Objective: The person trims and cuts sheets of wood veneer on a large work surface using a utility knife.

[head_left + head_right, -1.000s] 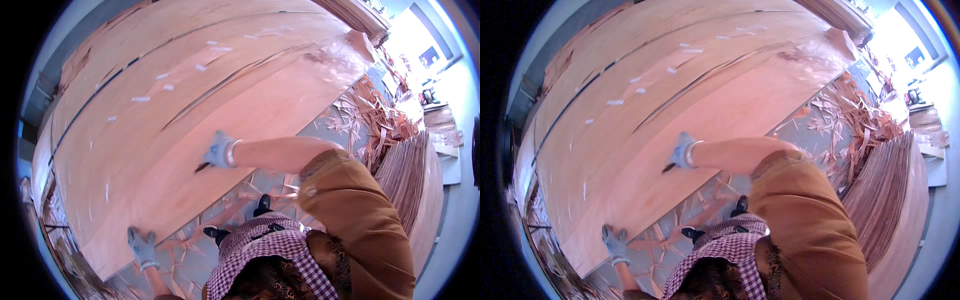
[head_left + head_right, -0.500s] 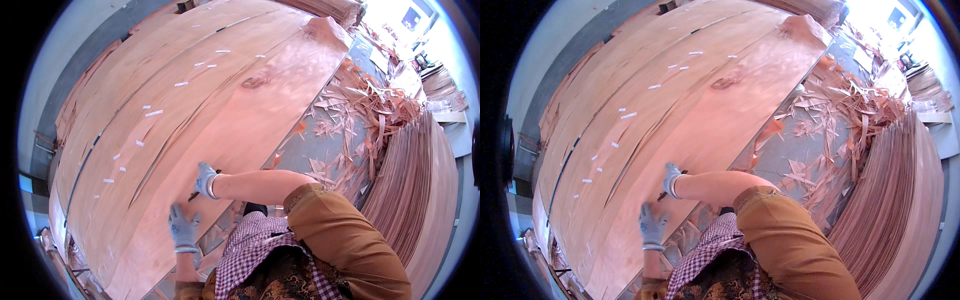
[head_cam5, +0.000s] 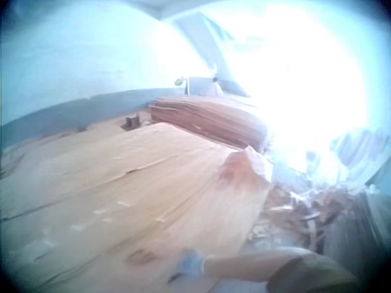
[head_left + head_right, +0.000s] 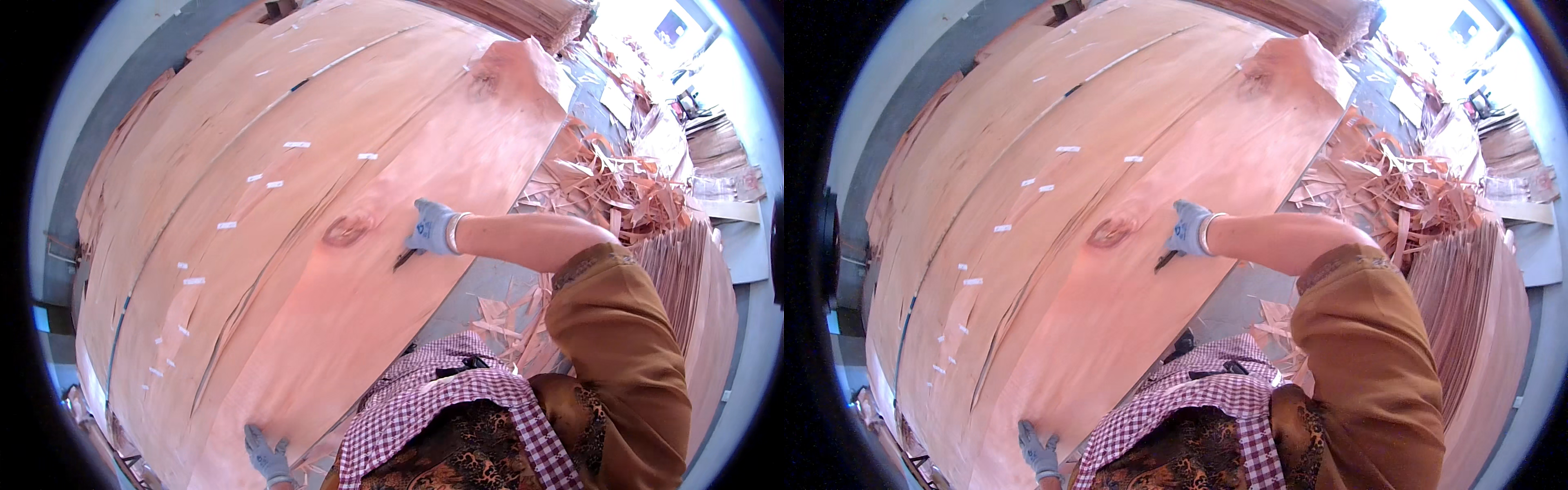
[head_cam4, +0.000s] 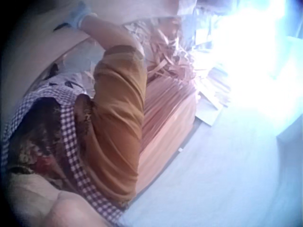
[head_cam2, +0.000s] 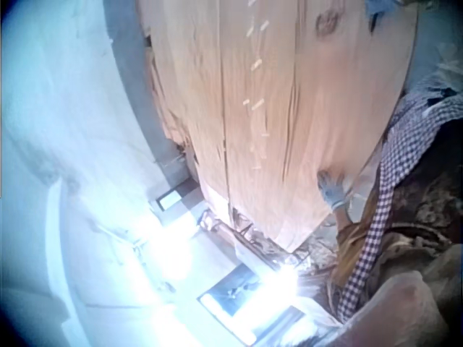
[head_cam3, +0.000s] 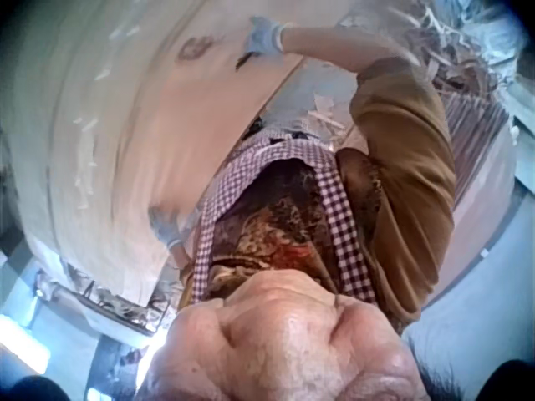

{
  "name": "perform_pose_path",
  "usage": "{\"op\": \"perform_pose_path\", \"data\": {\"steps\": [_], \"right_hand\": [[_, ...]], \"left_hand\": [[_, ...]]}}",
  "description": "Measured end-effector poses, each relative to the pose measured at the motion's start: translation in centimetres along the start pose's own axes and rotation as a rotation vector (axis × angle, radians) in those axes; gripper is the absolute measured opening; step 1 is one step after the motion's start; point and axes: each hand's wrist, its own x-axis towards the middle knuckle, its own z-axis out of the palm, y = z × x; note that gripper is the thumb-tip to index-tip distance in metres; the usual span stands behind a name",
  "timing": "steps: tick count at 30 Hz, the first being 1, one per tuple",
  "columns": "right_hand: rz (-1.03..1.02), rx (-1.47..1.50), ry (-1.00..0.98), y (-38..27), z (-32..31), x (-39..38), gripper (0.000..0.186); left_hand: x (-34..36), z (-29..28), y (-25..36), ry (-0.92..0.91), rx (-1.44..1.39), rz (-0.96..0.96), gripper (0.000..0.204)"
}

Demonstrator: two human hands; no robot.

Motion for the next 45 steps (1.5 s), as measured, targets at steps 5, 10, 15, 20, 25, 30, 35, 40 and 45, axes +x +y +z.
{"op": "perform_pose_path", "data": {"steps": [5,10,15,20,25,30,35,40,45], "right_hand": [[-0.068,0.006,0.052,6.3,1.5,-1.0,0.018],[-0.184,0.020,0.083,3.8,1.4,2.1,0.009],[-0.186,0.389,0.219,12.1,7.9,-1.1,0.022],[-0.121,-0.032,0.041,22.3,12.1,-6.8,0.029],[-0.078,0.089,0.161,34.3,18.4,-15.3,0.027],[-0.036,-0.041,0.079,41.6,18.8,-18.4,0.014],[0.086,0.244,0.126,45.9,25.7,-20.2,0.010],[-0.129,0.111,-0.009,46.2,21.4,-21.0,0.020],[-0.289,0.008,0.009,47.3,20.1,-20.1,0.019]], "left_hand": [[4.6,-2.2,12.9,0.021,0.188,-0.206,0.062],[7.4,-3.6,45.4,0.282,-0.309,0.293,0.059],[8.3,-7.9,58.8,-0.003,-0.172,-0.113,0.081],[6.2,-5.8,59.0,-0.057,-0.200,-0.191,0.084],[5.2,0.2,58.2,0.124,-0.180,-0.016,0.078],[1.9,-0.7,51.3,0.144,-0.134,-0.051,0.091],[3.7,-6.6,56.2,-0.079,0.101,-0.206,0.080],[9.6,-6.5,73.8,0.233,-0.315,0.081,0.047],[11.1,-9.2,102.3,0.317,-0.779,0.222,0.068]]}}
